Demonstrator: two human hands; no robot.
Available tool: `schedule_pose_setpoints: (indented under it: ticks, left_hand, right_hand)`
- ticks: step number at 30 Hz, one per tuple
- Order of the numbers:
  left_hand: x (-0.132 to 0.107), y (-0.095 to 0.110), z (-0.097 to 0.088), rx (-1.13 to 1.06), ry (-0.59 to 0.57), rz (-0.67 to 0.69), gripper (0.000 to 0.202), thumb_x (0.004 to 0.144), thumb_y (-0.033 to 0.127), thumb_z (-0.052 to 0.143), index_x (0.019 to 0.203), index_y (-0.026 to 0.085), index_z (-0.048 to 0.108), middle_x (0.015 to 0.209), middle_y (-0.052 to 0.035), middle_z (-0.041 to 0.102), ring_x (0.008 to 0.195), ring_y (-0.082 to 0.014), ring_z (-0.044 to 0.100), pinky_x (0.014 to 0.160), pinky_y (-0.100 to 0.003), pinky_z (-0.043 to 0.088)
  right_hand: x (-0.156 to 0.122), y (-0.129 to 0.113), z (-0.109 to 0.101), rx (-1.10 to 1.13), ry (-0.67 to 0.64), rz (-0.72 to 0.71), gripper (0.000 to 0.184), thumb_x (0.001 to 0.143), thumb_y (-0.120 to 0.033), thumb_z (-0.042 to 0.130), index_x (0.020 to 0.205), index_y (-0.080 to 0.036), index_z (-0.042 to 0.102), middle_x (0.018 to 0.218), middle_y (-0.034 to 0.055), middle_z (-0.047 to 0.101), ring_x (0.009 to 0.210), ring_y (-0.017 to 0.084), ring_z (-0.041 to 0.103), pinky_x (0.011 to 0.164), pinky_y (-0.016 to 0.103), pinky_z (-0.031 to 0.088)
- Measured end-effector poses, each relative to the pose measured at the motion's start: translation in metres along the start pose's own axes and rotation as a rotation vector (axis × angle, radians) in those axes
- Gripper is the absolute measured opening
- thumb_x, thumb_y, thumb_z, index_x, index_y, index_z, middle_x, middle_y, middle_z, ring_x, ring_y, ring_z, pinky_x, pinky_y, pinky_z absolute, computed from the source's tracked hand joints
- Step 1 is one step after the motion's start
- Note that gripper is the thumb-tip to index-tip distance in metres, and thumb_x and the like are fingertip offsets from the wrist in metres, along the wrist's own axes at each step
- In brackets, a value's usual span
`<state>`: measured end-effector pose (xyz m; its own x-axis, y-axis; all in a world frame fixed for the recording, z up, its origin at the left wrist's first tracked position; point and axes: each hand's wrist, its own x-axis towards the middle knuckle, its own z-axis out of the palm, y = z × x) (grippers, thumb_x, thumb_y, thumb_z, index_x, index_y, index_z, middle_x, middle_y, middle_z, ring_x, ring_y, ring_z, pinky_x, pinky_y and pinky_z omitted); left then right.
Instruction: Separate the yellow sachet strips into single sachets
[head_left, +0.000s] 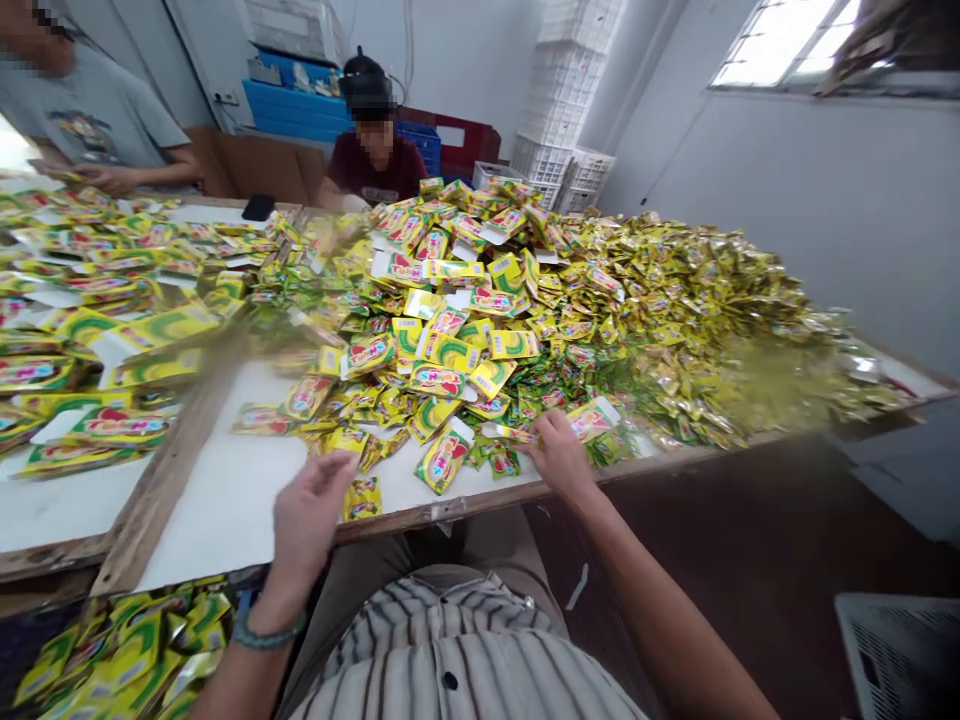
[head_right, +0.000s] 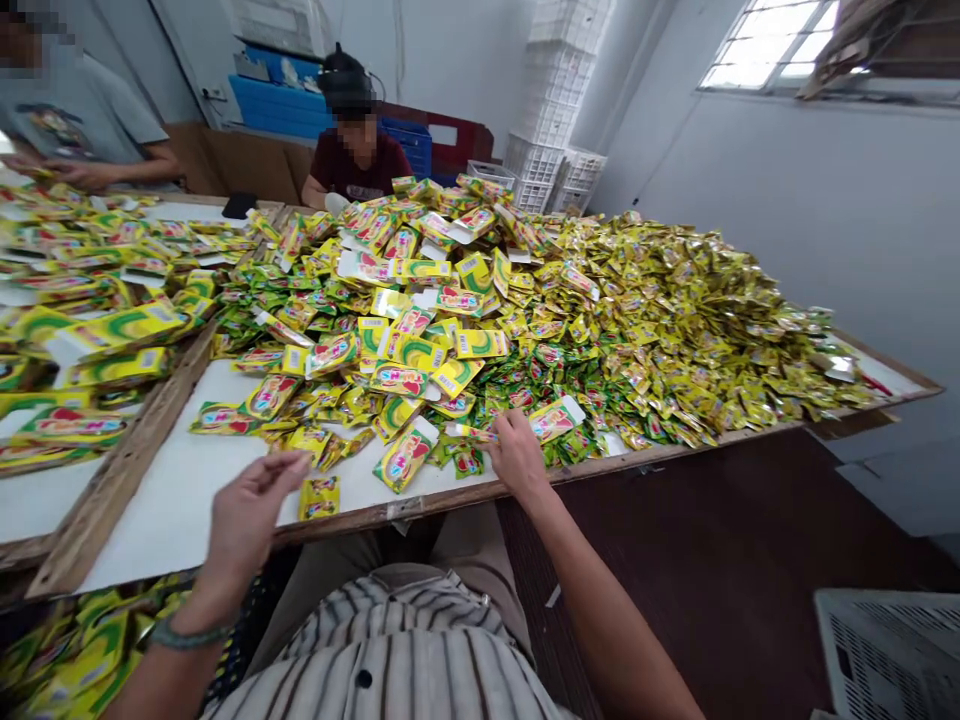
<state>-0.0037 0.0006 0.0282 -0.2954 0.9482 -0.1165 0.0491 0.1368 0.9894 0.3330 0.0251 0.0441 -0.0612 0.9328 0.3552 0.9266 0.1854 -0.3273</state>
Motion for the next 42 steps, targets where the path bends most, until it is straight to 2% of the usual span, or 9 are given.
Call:
schedule_pose_setpoints:
  ticks: [5,8,12,16,19,23,30,37,42]
  left_hand:
    - [-0.042,-0.012,0.021,0.042,-0.249,-0.072,0.038,0.072,0.046,0.070,0.096,0.018,0.069,0.096,-0.0069,0.074,0.093,-0.0227,0.067,0.085,-0.031,0.051]
    - [-0.044,-0.006,0.025,-0.188,-0.311,-0.108,0.049,0.073,0.046,0.069,0.112,0.016,0.061,0.107,-0.0091,0.071,0.102,-0.0234,0.065,0.089,-0.032,0.051]
    - [-0.030,0.000,0.003,-0.347,-0.056,-0.114,0.055,0.068,0.042,0.075,0.112,0.017,0.055,0.099,-0.0066,0.073,0.087,-0.0224,0.069,0.080,-0.034,0.055]
    - [-0.023,-0.001,-0.031,-0.349,0.037,-0.189,0.061,0.063,0.036,0.080,0.114,0.021,0.051,0.085,-0.0009,0.074,0.075,-0.0195,0.070,0.073,-0.031,0.056]
    - [-0.027,-0.003,-0.043,-0.324,0.001,-0.179,0.061,0.065,0.039,0.079,0.116,0.021,0.051,0.087,-0.0017,0.074,0.078,-0.0205,0.071,0.073,-0.031,0.056]
    - [-0.030,-0.002,-0.043,-0.277,-0.091,-0.179,0.071,0.062,0.046,0.079,0.120,0.018,0.051,0.090,-0.0047,0.075,0.080,-0.0235,0.071,0.072,-0.032,0.056]
    - [-0.026,-0.003,-0.030,-0.165,-0.418,-0.258,0.076,0.065,0.045,0.077,0.129,0.016,0.050,0.109,-0.0104,0.071,0.090,-0.0251,0.069,0.076,-0.032,0.055]
    - [-0.033,0.002,-0.017,-0.064,-0.652,-0.259,0.059,0.065,0.038,0.078,0.119,0.018,0.064,0.120,-0.0088,0.067,0.110,-0.0283,0.061,0.094,-0.036,0.048]
    - [-0.044,0.005,-0.003,-0.147,-0.620,-0.361,0.056,0.060,0.040,0.081,0.110,0.020,0.069,0.109,-0.0076,0.072,0.100,-0.0280,0.066,0.084,-0.035,0.052]
  right_hand:
    - [-0.022,-0.058,0.011,0.387,0.226,0.193,0.019,0.083,-0.036,0.062,0.081,-0.019,0.053,0.077,0.0030,0.053,0.068,0.017,0.050,0.064,0.028,0.043]
    - [-0.020,-0.116,0.030,0.625,-0.103,-0.012,0.015,0.085,-0.033,0.061,0.081,-0.019,0.057,0.079,0.0024,0.059,0.069,0.014,0.054,0.064,0.025,0.044]
    - [0.013,-0.152,0.060,0.461,-0.267,-0.251,0.013,0.089,-0.019,0.053,0.099,-0.019,0.061,0.095,0.0066,0.063,0.087,0.018,0.056,0.077,0.029,0.043]
    - [0.055,-0.147,0.088,0.044,-0.345,-0.461,0.014,0.081,-0.010,0.055,0.091,-0.016,0.063,0.108,0.0129,0.060,0.102,0.026,0.049,0.083,0.037,0.038]
    - [0.063,-0.142,0.098,0.073,-0.418,-0.509,0.013,0.083,-0.008,0.050,0.081,-0.016,0.060,0.095,0.0097,0.062,0.095,0.023,0.051,0.081,0.034,0.037]
    - [0.046,-0.139,0.094,0.470,-0.404,-0.227,0.007,0.088,-0.023,0.048,0.086,-0.019,0.054,0.074,0.0002,0.057,0.070,0.015,0.051,0.066,0.025,0.040]
    - [0.013,-0.123,0.071,1.108,-0.489,0.227,0.029,0.080,-0.046,0.059,0.091,-0.020,0.052,0.078,-0.0012,0.060,0.055,0.009,0.048,0.048,0.021,0.039]
    - [0.018,-0.112,0.023,0.620,-0.554,-0.313,0.008,0.081,-0.021,0.061,0.080,-0.019,0.069,0.082,0.0026,0.068,0.081,0.016,0.060,0.075,0.026,0.043]
    - [0.011,-0.121,0.009,0.345,-0.621,-0.493,0.015,0.075,-0.008,0.060,0.075,-0.020,0.068,0.068,-0.0015,0.063,0.068,0.012,0.055,0.062,0.021,0.037]
